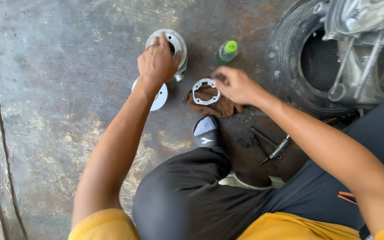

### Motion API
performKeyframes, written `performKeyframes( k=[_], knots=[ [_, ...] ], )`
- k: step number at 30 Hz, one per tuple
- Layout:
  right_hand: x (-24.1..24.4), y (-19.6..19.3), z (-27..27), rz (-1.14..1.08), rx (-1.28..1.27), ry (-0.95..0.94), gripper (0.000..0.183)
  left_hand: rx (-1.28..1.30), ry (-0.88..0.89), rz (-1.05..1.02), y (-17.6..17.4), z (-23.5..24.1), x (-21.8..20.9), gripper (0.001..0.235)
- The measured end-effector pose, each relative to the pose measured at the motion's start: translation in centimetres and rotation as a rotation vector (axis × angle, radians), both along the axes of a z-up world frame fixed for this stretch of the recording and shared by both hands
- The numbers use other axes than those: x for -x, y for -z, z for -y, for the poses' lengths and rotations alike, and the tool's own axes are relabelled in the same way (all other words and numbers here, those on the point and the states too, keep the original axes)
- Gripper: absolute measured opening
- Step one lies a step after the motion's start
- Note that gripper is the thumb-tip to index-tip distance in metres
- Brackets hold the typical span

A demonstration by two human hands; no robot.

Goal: The person assembles a small engine by attaching the cylinder head to the crankcase and then fitting the cylinder block. They use a wrench to tighten bolts securing the components together.

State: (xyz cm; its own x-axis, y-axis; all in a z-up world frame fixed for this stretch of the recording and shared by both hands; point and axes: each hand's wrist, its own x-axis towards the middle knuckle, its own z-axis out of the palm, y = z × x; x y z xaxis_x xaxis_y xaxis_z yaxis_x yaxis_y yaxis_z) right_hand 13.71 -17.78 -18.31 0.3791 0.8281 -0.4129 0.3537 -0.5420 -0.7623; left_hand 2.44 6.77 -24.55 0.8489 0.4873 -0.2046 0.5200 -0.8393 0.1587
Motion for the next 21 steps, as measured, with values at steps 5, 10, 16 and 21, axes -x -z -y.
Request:
performKeyframes(
  k=[5, 10, 16, 21],
  knots=[
    [0.0, -2.7, 8.3, 0.048, 0.160, -0.074, 0.031, 0.113, 0.437, 0.010, -10.3, 5.6, -3.3, 0.041],
    [-1.6, -9.5, 14.4, 0.109, 0.272, 0.041, 0.030, 0.065, 0.678, 0.047, -16.3, 14.2, -7.6, 0.045],
    [-3.2, -13.4, 21.1, 0.049, 0.195, 0.405, 0.030, 1.003, 0.241, 0.007, -19.8, 25.3, -11.7, 0.126],
    [-4.6, -11.2, 26.6, -0.004, -0.084, 0.605, 0.037, 1.228, -0.064, 0.050, -14.9, 31.1, -17.3, 0.134]
  ],
)
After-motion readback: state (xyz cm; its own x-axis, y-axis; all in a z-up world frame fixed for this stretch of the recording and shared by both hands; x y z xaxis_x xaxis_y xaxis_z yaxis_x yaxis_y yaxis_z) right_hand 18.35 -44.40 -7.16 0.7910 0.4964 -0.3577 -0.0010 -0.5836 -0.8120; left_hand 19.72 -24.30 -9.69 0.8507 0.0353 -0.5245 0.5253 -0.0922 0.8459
